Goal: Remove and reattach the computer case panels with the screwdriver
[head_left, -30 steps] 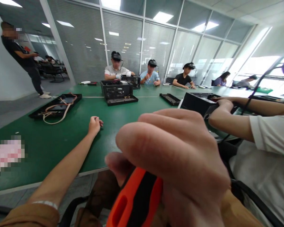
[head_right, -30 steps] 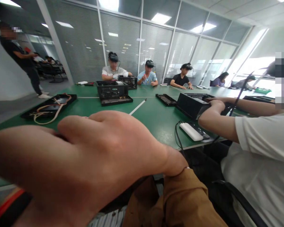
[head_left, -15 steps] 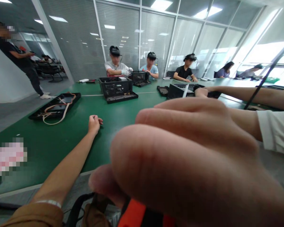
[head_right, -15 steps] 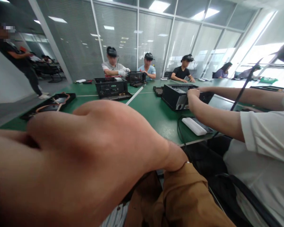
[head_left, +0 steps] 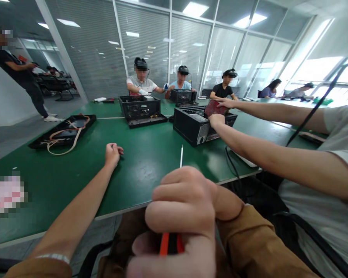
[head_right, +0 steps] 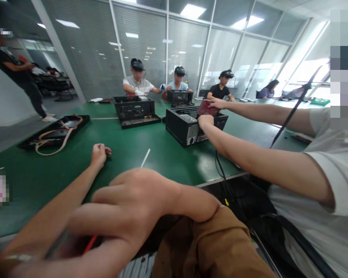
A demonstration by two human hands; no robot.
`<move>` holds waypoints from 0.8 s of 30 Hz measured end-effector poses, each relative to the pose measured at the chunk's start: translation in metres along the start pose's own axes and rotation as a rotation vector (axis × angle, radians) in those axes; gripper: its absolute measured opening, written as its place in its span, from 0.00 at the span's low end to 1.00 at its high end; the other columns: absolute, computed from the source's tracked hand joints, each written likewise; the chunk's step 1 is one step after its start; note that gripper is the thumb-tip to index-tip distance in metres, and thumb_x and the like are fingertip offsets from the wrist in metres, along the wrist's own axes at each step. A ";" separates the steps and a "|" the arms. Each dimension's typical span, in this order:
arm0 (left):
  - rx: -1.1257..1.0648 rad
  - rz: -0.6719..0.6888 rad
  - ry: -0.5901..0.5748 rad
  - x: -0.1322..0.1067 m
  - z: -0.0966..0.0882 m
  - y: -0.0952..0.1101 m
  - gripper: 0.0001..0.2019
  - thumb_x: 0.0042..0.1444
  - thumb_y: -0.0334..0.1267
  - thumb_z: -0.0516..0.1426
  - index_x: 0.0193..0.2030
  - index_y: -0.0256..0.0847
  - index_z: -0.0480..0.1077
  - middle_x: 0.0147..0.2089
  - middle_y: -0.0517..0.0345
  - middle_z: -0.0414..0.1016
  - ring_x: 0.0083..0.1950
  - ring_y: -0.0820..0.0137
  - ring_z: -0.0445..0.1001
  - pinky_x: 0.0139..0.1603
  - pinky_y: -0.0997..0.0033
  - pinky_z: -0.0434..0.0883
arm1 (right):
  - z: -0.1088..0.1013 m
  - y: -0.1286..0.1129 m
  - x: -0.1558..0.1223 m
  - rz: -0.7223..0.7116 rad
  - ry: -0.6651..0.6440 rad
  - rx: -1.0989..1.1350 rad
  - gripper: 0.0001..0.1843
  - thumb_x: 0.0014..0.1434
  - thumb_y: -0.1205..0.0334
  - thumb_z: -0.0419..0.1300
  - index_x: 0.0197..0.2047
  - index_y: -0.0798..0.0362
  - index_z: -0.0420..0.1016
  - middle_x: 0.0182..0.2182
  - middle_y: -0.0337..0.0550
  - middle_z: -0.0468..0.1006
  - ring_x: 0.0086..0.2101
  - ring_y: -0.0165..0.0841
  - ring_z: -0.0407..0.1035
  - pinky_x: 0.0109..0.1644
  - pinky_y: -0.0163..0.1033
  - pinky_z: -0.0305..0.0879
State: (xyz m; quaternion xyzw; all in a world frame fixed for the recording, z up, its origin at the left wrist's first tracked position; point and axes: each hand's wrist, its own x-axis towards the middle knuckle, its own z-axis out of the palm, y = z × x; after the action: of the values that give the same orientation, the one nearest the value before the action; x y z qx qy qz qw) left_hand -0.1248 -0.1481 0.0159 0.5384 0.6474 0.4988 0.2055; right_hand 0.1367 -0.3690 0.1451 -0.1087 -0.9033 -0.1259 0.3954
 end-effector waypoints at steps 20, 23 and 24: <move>0.557 0.804 -0.605 0.011 0.198 0.230 0.11 0.60 0.38 0.41 0.42 0.36 0.60 0.37 0.41 0.73 0.39 0.62 0.73 0.36 0.67 0.64 | 0.031 0.046 -0.177 0.398 -0.246 -0.270 0.06 0.47 0.57 0.58 0.29 0.34 0.72 0.20 0.34 0.72 0.22 0.35 0.69 0.19 0.37 0.59; 0.566 0.841 -0.627 0.016 0.204 0.226 0.11 0.59 0.39 0.42 0.42 0.36 0.60 0.38 0.41 0.73 0.39 0.61 0.72 0.36 0.67 0.63 | 0.019 0.050 -0.185 0.350 -0.261 -0.350 0.11 0.47 0.57 0.58 0.36 0.31 0.72 0.27 0.33 0.74 0.27 0.35 0.69 0.23 0.40 0.64; 0.571 0.853 -0.623 0.016 0.203 0.223 0.12 0.59 0.39 0.41 0.42 0.36 0.60 0.38 0.41 0.73 0.39 0.61 0.72 0.36 0.67 0.63 | 0.016 0.050 -0.188 0.352 -0.264 -0.360 0.11 0.49 0.58 0.57 0.36 0.33 0.72 0.27 0.33 0.74 0.27 0.35 0.69 0.24 0.40 0.64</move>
State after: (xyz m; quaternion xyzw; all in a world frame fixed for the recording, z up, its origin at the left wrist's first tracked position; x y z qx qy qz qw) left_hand 0.1425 -0.0647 0.1292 0.9055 0.3918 0.1623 0.0146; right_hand 0.2658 -0.3346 0.0020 -0.3477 -0.8773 -0.1985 0.2645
